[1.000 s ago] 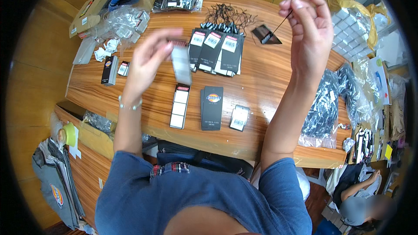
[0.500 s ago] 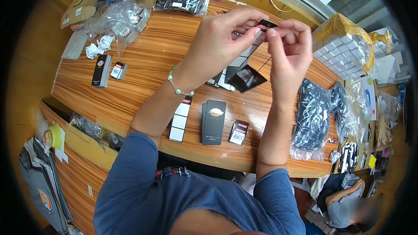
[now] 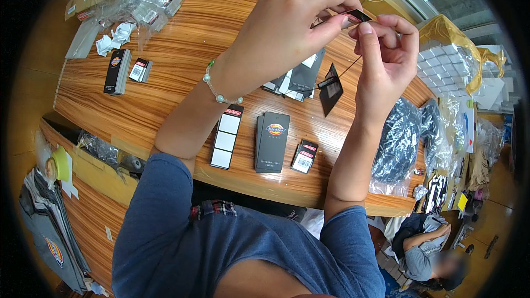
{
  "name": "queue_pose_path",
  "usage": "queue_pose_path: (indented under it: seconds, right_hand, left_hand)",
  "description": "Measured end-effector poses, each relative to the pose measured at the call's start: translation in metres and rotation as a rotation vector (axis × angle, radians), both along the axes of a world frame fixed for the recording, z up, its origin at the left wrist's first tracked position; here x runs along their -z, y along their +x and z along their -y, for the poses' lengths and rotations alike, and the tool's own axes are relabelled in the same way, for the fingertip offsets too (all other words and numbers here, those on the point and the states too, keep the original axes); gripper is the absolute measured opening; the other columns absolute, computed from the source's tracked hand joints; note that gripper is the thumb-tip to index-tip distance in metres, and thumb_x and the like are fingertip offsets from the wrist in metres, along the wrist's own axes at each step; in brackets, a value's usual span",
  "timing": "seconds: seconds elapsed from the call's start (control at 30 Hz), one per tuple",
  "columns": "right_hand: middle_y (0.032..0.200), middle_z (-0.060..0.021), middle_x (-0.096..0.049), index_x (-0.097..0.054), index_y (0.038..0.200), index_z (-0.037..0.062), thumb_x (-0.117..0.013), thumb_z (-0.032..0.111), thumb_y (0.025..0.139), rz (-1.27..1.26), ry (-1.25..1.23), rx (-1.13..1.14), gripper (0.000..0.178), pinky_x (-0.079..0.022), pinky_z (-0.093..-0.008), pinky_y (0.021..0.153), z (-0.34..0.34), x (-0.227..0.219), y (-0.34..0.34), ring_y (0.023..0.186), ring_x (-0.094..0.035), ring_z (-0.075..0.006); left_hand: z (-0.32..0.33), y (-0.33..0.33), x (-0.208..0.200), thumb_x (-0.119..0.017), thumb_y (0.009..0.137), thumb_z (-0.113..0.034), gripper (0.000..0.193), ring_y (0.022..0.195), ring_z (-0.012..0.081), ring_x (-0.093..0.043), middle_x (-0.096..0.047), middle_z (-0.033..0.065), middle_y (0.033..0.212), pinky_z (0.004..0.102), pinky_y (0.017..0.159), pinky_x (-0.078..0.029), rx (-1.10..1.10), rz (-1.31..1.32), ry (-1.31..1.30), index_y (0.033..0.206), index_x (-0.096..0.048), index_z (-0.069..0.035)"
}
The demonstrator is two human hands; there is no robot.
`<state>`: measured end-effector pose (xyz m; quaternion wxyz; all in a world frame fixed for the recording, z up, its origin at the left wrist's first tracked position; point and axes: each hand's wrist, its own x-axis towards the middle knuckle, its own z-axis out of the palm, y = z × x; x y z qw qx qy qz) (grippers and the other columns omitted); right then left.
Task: The person attaches small black tags to rectangular boxes on a wooden table. They pick up a tag, thread a string through a hole in the box, and secure it. The person repeats this process for several boxes, organizing them on the table.
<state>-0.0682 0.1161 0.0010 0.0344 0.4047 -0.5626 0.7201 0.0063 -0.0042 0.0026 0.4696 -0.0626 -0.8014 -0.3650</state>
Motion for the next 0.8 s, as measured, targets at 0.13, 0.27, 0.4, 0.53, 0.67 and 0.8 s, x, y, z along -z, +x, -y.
queue_pose_path:
  seconds: [0.13, 0.27, 0.4, 0.53, 0.67, 0.8]
  right_hand:
    - [0.072, -0.0053, -0.058, -0.045, 0.096, -0.001, -0.055, -0.004, 0.08, 0.011, -0.008, -0.042, 0.019, -0.042, -0.0166, 0.057, 0.0004, 0.002, 0.0002, 0.066, -0.054, -0.0069]
    - [0.07, -0.0035, -0.056, -0.045, 0.096, -0.0009, -0.055, -0.004, 0.079, -0.004, -0.006, 0.009, 0.019, -0.037, -0.0152, 0.053, 0.0007, 0.0029, 0.0012, 0.061, -0.05, -0.0043]
    - [0.065, -0.0009, -0.053, -0.047, 0.094, -0.001, -0.054, -0.005, 0.078, -0.096, 0.013, 0.113, 0.019, -0.034, -0.0142, 0.049, 0.0037, 0.006, -0.0005, 0.056, -0.045, -0.0017]
    - [0.064, -0.0006, -0.053, -0.049, 0.095, -0.0013, -0.054, -0.005, 0.077, -0.087, 0.016, 0.119, 0.019, -0.034, -0.0147, 0.049, 0.004, 0.005, -0.0008, 0.055, -0.044, -0.0016]
    - [0.069, -0.0029, -0.057, -0.048, 0.099, -0.0012, -0.054, -0.004, 0.08, -0.089, 0.059, 0.101, 0.02, -0.036, -0.0144, 0.053, 0.0021, 0.0057, -0.0014, 0.061, -0.049, -0.0029]
    - [0.074, -0.0052, -0.059, -0.047, 0.106, -0.0022, -0.054, -0.002, 0.082, -0.091, 0.094, 0.056, 0.025, -0.04, -0.0161, 0.057, 0.001, 0.0072, -0.0042, 0.065, -0.052, -0.0055]
  left_hand:
    - [-0.0012, -0.0001, 0.0002, -0.058, 0.079, -0.01, 0.016, 0.071, 0.0171, -0.063, -0.063, 0.0081, 0.079, 0.0264, 0.061, -0.05, 0.051, 0.064, 0.061, 0.093, -0.06, -0.005]
    - [-0.0022, 0.0032, -0.0042, -0.057, 0.08, -0.005, 0.017, 0.075, 0.0113, -0.062, -0.064, 0.0059, 0.087, 0.023, 0.067, -0.05, 0.065, 0.205, 0.028, 0.097, -0.06, -0.001]
    - [-0.0041, 0.0034, -0.0036, -0.058, 0.08, -0.005, 0.017, 0.074, 0.0112, -0.062, -0.064, 0.0065, 0.086, 0.0228, 0.066, -0.05, 0.04, 0.202, -0.02, 0.096, -0.06, -0.001]
    - [-0.0043, 0.0031, -0.0045, -0.058, 0.08, -0.006, 0.017, 0.073, 0.0118, -0.062, -0.064, 0.0071, 0.086, 0.023, 0.065, -0.05, 0.035, 0.204, -0.044, 0.096, -0.06, -0.002]
    - [-0.0058, 0.004, -0.0038, -0.058, 0.079, -0.006, 0.017, 0.071, 0.0137, -0.062, -0.064, 0.0082, 0.085, 0.0234, 0.063, -0.049, 0.021, 0.211, -0.083, 0.095, -0.061, -0.002]
    - [-0.0059, 0.0038, -0.0022, -0.058, 0.078, -0.005, 0.015, 0.07, 0.0172, -0.061, -0.062, 0.0091, 0.084, 0.0249, 0.063, -0.049, -0.003, 0.189, -0.122, 0.093, -0.061, -0.002]
